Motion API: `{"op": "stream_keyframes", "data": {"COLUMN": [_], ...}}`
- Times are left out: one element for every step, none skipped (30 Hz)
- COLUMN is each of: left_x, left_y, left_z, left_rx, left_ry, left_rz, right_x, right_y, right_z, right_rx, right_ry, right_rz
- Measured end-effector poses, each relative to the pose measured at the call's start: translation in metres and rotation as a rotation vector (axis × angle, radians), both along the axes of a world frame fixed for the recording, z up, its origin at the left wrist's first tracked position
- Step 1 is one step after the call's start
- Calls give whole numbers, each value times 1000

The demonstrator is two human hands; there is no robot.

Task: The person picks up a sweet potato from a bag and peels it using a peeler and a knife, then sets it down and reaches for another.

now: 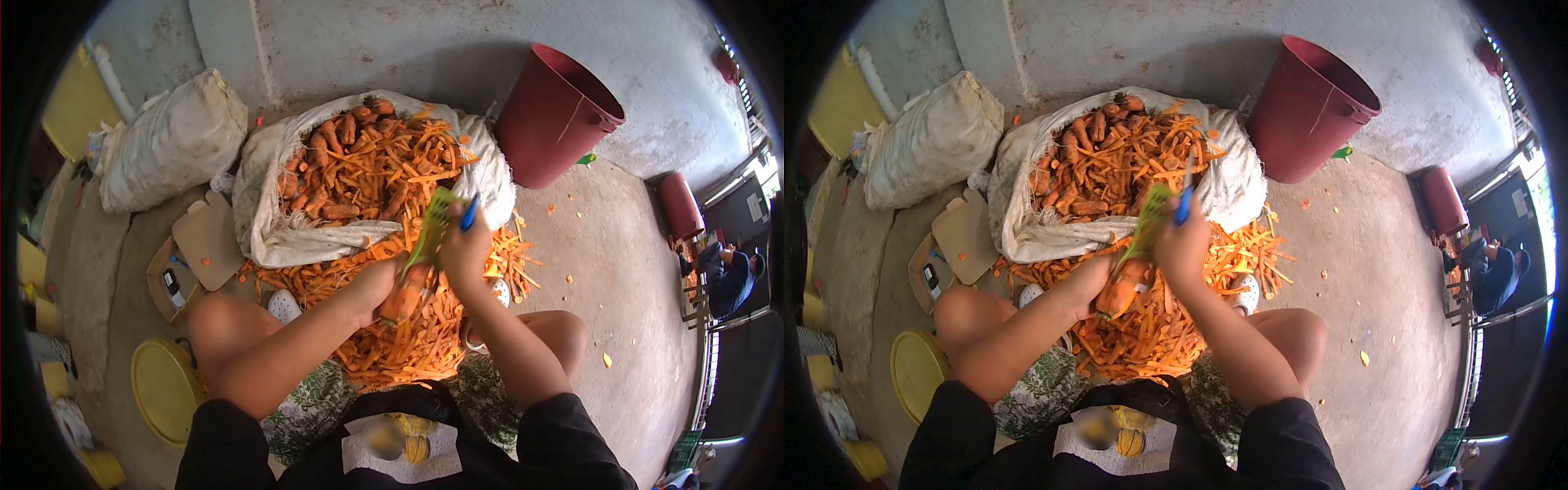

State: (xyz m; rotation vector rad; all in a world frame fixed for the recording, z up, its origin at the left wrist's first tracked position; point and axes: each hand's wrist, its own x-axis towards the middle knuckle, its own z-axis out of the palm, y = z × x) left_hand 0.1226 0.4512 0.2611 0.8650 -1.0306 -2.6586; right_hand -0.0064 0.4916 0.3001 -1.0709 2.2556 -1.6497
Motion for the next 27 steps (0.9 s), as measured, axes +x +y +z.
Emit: {"op": "stream_keyframes", "data": {"left_x": [1,5,8,10,10,11,11,12,13,12,9,6,4,4,4,4,4,2,3,4,4,4,4,4,3,1,0], "left_y": [3,8,12,14,13,11,10,8,4,1,0,0,-1,-2,-3,-3,-3,-2,-2,-2,-1,-1,0,1,1,0,0], "left_z": [5,17,29,39,40,41,42,39,34,29,26,24,22,22,22,21,19,15,13,12,12,12,13,14,12,10,8], "left_rx": [0,-18,-36,-49,-52,-58,-62,-62,3,68,69,82,96,89,90,130,170,192,194,211,227,227,216,206,206,160,114], "left_ry": [0,-45,-91,-114,-117,-98,-78,-77,-42,-5,-3,-30,-59,-41,-41,45,130,123,123,105,87,87,60,32,32,14,-5], "left_rz": [-4,-83,-161,-177,-179,-172,-165,-164,-108,-51,-49,10,69,59,60,63,65,108,109,107,106,107,115,121,117,103,90], "right_x": [-21,-49,-83,-104,-120,-130,-131,-120,-104,-83,-58,-37,-20,-8,2,12,19,22,25,27,28,28,28,27,26,24,20], "right_y": [-8,-15,-22,-24,-25,-25,-24,-22,-18,-13,-10,-4,-2,4,7,6,6,7,8,8,9,9,9,9,9,10,8], "right_z": [-6,-16,-34,-40,-37,-39,-34,-22,-12,2,17,25,23,21,16,9,4,3,4,5,4,3,2,3,3,4,2], "right_rx": [-25,13,4,-71,-76,-225,-372,-372,-353,-333,-315,-267,-260,-169,-129,-137,-145,-144,-89,-33,-33,-24,-15,-15,-1,15,18], "right_ry": [3,-4,-11,-67,-107,-142,-175,-175,-258,-340,-396,-443,-488,-347,-341,-284,-227,-227,-109,10,10,16,23,22,74,128,128], "right_rz": [-81,-164,-235,-324,-417,-391,-363,-362,-277,-190,-138,-39,25,130,193,215,237,238,210,182,184,169,153,152,136,120,118]}}
